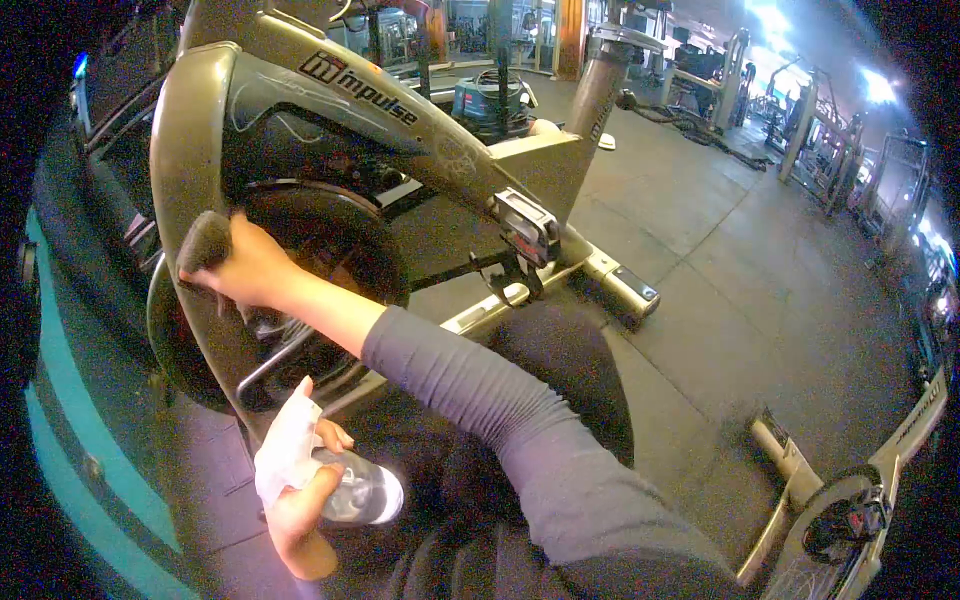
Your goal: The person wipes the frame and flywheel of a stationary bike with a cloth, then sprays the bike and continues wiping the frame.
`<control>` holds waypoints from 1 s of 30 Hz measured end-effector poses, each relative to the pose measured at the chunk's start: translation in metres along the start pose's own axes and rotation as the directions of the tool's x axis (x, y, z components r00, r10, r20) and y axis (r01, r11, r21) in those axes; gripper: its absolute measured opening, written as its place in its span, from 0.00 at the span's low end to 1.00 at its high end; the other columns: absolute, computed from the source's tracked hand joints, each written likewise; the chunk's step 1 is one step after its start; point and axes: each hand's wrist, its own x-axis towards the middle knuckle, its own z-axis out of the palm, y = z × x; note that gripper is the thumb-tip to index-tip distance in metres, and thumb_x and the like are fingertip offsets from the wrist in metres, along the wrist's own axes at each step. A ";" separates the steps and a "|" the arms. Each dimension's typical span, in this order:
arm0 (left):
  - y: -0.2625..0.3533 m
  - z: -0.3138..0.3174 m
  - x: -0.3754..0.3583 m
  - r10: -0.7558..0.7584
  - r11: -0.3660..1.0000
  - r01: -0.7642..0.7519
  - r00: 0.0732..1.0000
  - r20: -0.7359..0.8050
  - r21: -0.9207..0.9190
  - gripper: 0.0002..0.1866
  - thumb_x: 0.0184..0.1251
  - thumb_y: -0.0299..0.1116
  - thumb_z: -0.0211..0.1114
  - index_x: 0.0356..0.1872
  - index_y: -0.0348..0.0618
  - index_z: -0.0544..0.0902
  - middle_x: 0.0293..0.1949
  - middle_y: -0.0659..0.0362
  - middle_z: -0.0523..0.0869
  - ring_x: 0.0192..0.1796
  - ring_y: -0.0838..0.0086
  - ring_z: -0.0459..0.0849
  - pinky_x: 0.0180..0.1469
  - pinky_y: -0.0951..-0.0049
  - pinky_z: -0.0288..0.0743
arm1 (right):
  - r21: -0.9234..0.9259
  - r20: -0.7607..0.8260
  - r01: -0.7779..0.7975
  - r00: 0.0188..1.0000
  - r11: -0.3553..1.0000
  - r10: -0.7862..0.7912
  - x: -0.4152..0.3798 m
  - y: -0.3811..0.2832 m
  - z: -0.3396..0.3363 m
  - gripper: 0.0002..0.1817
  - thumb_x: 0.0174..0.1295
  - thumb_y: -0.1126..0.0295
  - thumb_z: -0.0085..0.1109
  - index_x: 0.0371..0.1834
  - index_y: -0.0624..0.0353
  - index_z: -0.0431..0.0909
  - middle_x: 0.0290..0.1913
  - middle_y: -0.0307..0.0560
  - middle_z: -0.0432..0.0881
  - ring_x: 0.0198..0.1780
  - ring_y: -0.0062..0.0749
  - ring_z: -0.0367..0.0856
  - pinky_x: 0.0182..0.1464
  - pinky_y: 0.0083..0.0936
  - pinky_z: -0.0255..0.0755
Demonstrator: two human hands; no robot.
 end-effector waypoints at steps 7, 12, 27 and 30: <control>0.014 0.019 -0.004 -0.023 0.999 0.022 0.999 -0.026 -0.039 0.41 0.39 0.12 0.57 0.66 0.22 0.65 0.35 0.50 0.80 0.38 0.65 0.80 0.48 0.63 0.76 | 0.009 -0.064 0.070 0.996 0.998 -0.069 0.000 0.007 0.005 0.31 0.50 0.57 0.75 0.48 0.68 0.72 0.45 0.57 0.82 0.48 0.42 0.81 0.53 0.32 0.73; 0.007 0.022 -0.004 -0.047 0.998 0.049 0.996 -0.072 0.025 0.43 0.38 0.16 0.57 0.67 0.25 0.64 0.31 0.54 0.77 0.37 0.67 0.77 0.48 0.67 0.73 | 0.072 -0.029 0.008 1.000 0.997 -0.006 0.002 0.009 0.005 0.34 0.49 0.57 0.76 0.51 0.69 0.69 0.45 0.56 0.82 0.47 0.40 0.82 0.53 0.31 0.73; -0.022 0.006 0.015 -0.024 0.999 0.023 0.999 -0.033 -0.029 0.39 0.42 0.13 0.59 0.66 0.24 0.66 0.37 0.51 0.80 0.38 0.67 0.80 0.49 0.62 0.78 | 0.228 0.026 0.139 0.988 0.964 -0.149 0.000 0.009 0.001 0.31 0.50 0.62 0.76 0.50 0.68 0.70 0.46 0.53 0.78 0.50 0.35 0.77 0.58 0.30 0.68; -0.022 0.002 0.017 -0.035 0.999 0.035 0.999 -0.022 -0.010 0.39 0.43 0.13 0.59 0.66 0.24 0.66 0.36 0.51 0.80 0.38 0.67 0.80 0.50 0.62 0.77 | 0.243 0.065 0.131 0.986 0.961 -0.151 0.003 0.016 0.002 0.31 0.51 0.61 0.76 0.51 0.68 0.70 0.47 0.53 0.78 0.50 0.36 0.77 0.58 0.31 0.68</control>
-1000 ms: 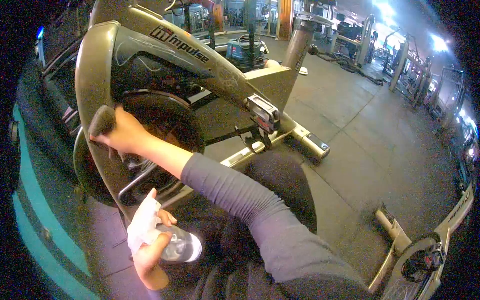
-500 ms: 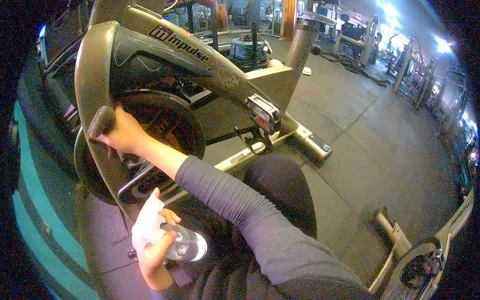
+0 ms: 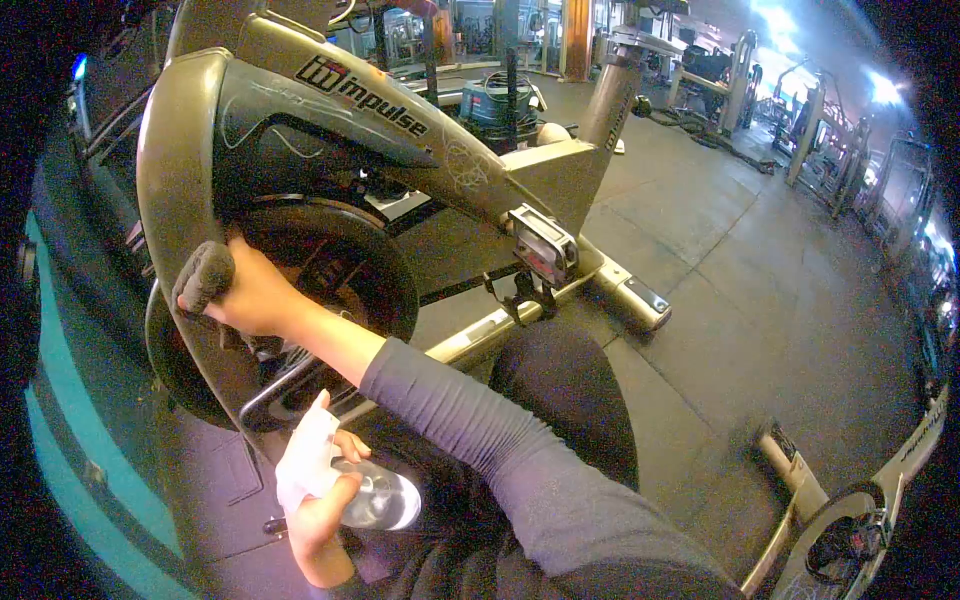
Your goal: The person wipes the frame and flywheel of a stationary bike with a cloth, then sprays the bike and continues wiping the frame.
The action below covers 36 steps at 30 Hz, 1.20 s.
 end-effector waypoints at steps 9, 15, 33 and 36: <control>0.001 0.000 0.007 -0.064 0.997 0.063 0.998 -0.010 -0.043 0.41 0.40 0.16 0.60 0.66 0.25 0.66 0.35 0.52 0.80 0.37 0.67 0.80 0.49 0.63 0.77 | -0.081 -0.177 -0.020 0.984 0.997 0.006 -0.005 0.005 0.006 0.24 0.46 0.62 0.76 0.45 0.59 0.78 0.41 0.53 0.84 0.43 0.46 0.83 0.49 0.35 0.75; -0.006 -0.008 0.011 -0.023 0.998 0.026 0.999 0.048 -0.065 0.41 0.42 0.15 0.60 0.67 0.26 0.65 0.38 0.51 0.80 0.38 0.68 0.80 0.50 0.63 0.77 | 0.003 -0.056 0.001 0.998 1.000 -0.001 -0.003 -0.017 -0.004 0.11 0.49 0.65 0.73 0.33 0.55 0.84 0.33 0.48 0.85 0.39 0.44 0.84 0.46 0.36 0.75; -0.009 -0.008 0.024 -0.008 0.998 0.007 1.000 0.012 0.059 0.39 0.42 0.14 0.57 0.66 0.27 0.67 0.36 0.52 0.80 0.37 0.69 0.80 0.49 0.66 0.77 | -0.798 0.396 -0.084 0.673 0.597 0.624 -0.060 -0.086 -0.118 0.36 0.48 0.61 0.66 0.56 0.61 0.58 0.41 0.64 0.79 0.42 0.61 0.80 0.43 0.48 0.74; -0.009 -0.003 0.029 -0.032 0.999 0.032 0.999 -0.006 0.041 0.39 0.41 0.14 0.57 0.65 0.26 0.68 0.35 0.52 0.80 0.37 0.70 0.80 0.49 0.67 0.78 | -0.733 0.356 -0.213 0.690 0.647 0.631 -0.069 -0.084 -0.140 0.35 0.49 0.62 0.64 0.57 0.62 0.57 0.47 0.66 0.77 0.49 0.56 0.79 0.49 0.43 0.73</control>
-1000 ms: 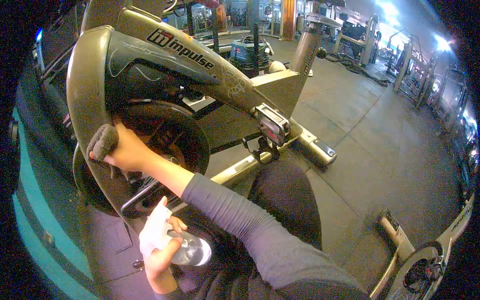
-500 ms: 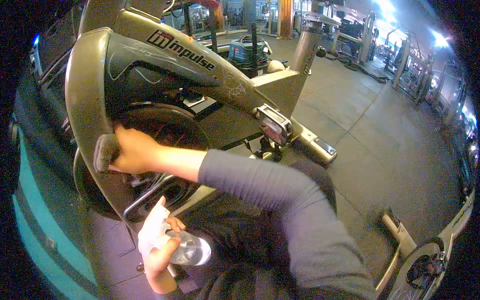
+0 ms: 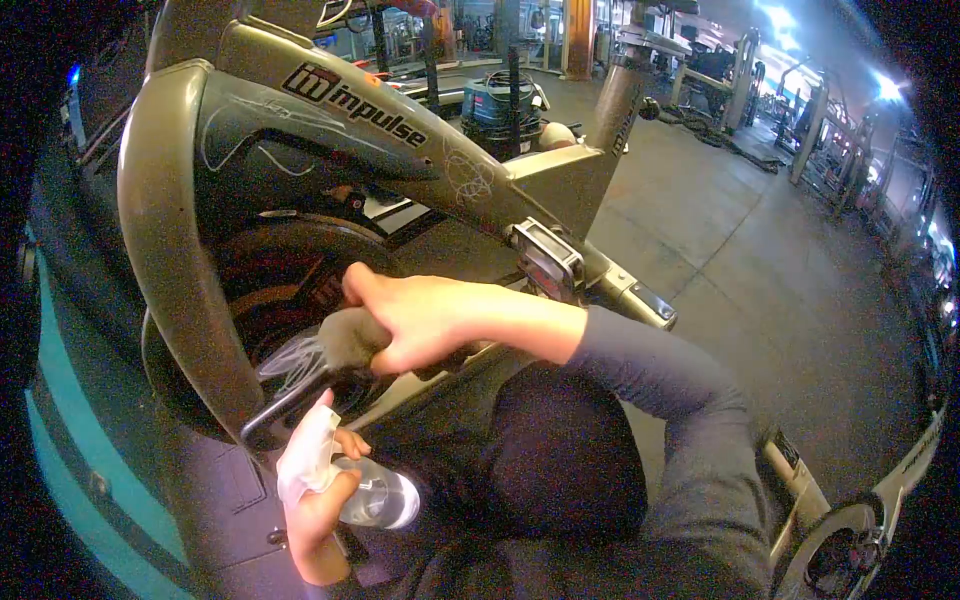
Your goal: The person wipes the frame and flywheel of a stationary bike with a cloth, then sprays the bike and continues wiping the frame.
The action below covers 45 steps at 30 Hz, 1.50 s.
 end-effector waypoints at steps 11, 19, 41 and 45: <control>-0.008 0.014 0.011 0.022 0.999 -0.023 1.000 0.014 0.030 0.39 0.40 0.15 0.58 0.65 0.25 0.68 0.34 0.52 0.81 0.37 0.70 0.82 0.48 0.68 0.78 | 0.409 0.146 -0.050 0.989 0.911 -0.011 -0.004 0.011 -0.001 0.27 0.59 0.63 0.56 0.60 0.64 0.68 0.54 0.52 0.78 0.56 0.33 0.74 0.60 0.31 0.68; -0.002 0.017 0.015 0.024 0.998 -0.025 1.000 0.015 0.063 0.39 0.40 0.16 0.58 0.64 0.26 0.69 0.32 0.53 0.82 0.37 0.69 0.83 0.47 0.69 0.78 | 0.480 0.150 -0.033 0.988 0.876 -0.045 -0.004 0.019 -0.002 0.22 0.58 0.61 0.55 0.53 0.62 0.74 0.49 0.50 0.82 0.52 0.33 0.77 0.58 0.32 0.69; -0.009 0.010 0.028 0.060 0.992 -0.068 0.995 0.076 0.106 0.39 0.43 0.17 0.59 0.66 0.30 0.68 0.32 0.54 0.80 0.37 0.67 0.80 0.48 0.64 0.77 | 0.358 -0.646 0.081 0.741 0.930 0.184 0.024 0.146 -0.146 0.14 0.57 0.69 0.49 0.43 0.61 0.77 0.39 0.38 0.80 0.44 0.25 0.73 0.51 0.24 0.67; -0.010 0.013 0.037 0.051 0.996 -0.056 0.996 0.070 0.067 0.38 0.45 0.18 0.60 0.67 0.30 0.67 0.33 0.54 0.80 0.38 0.66 0.80 0.48 0.63 0.77 | 0.530 -0.663 -0.076 0.585 0.845 0.468 0.034 0.086 -0.111 0.14 0.64 0.62 0.44 0.37 0.60 0.76 0.36 0.40 0.79 0.39 0.26 0.71 0.47 0.28 0.65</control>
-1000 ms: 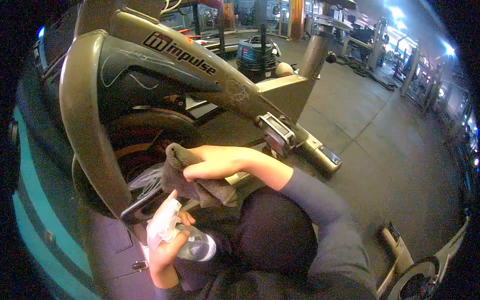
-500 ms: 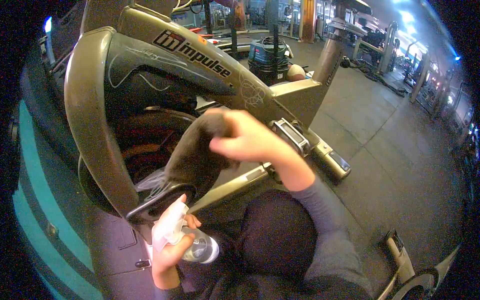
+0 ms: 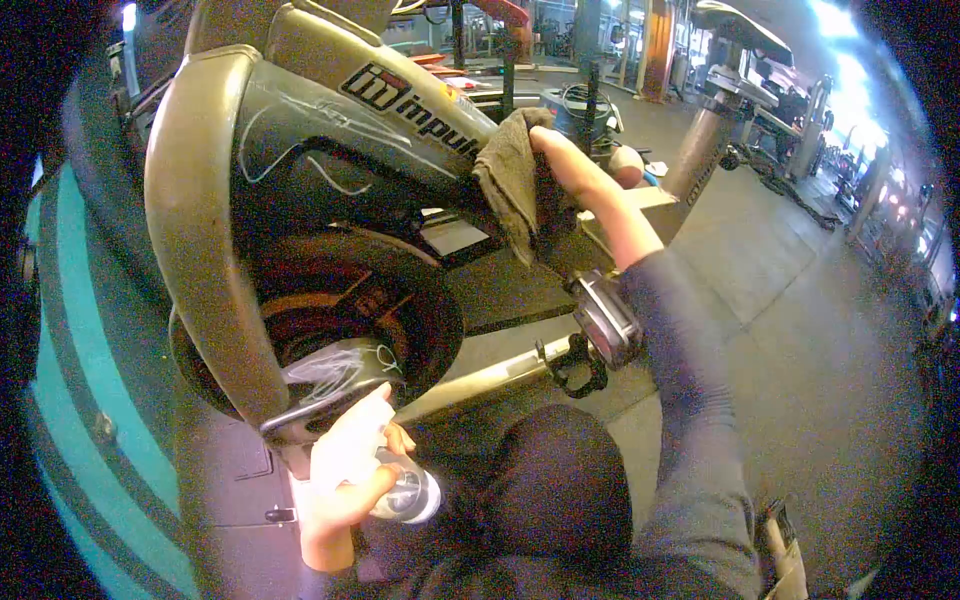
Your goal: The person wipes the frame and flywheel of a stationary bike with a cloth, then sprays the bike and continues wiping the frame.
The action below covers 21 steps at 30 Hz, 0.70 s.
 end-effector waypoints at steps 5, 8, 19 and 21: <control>0.008 -0.004 0.028 0.016 0.995 -0.015 1.000 -0.010 0.097 0.39 0.46 0.19 0.61 0.67 0.29 0.66 0.32 0.54 0.79 0.38 0.67 0.79 0.48 0.63 0.77 | -0.315 0.007 0.518 0.839 0.795 -0.544 0.064 0.090 -0.001 0.05 0.63 0.74 0.43 0.35 0.64 0.69 0.35 0.66 0.75 0.42 0.59 0.75 0.45 0.41 0.69; 0.011 -0.001 0.042 0.055 0.997 -0.049 0.994 -0.096 0.065 0.37 0.43 0.15 0.58 0.64 0.33 0.71 0.38 0.50 0.83 0.38 0.66 0.84 0.49 0.66 0.78 | -0.507 0.082 0.554 0.794 0.660 -0.603 0.054 0.087 -0.003 0.03 0.61 0.75 0.46 0.34 0.63 0.68 0.34 0.65 0.75 0.41 0.59 0.75 0.43 0.43 0.70; 0.005 0.004 0.034 0.085 0.992 -0.073 0.990 -0.111 0.103 0.38 0.46 0.18 0.59 0.67 0.28 0.66 0.35 0.52 0.80 0.39 0.68 0.79 0.50 0.62 0.76 | -0.294 0.051 0.612 0.777 0.735 -0.627 0.095 0.129 0.002 0.03 0.61 0.76 0.45 0.35 0.63 0.67 0.33 0.65 0.74 0.40 0.61 0.75 0.42 0.44 0.70; 0.004 0.010 0.020 0.105 0.980 -0.076 0.983 -0.153 0.185 0.37 0.46 0.18 0.58 0.66 0.27 0.67 0.35 0.53 0.80 0.40 0.68 0.79 0.50 0.63 0.76 | -0.289 0.069 0.645 0.751 0.707 -0.657 0.097 0.119 -0.001 0.02 0.60 0.77 0.45 0.35 0.63 0.67 0.32 0.66 0.75 0.39 0.62 0.75 0.42 0.45 0.70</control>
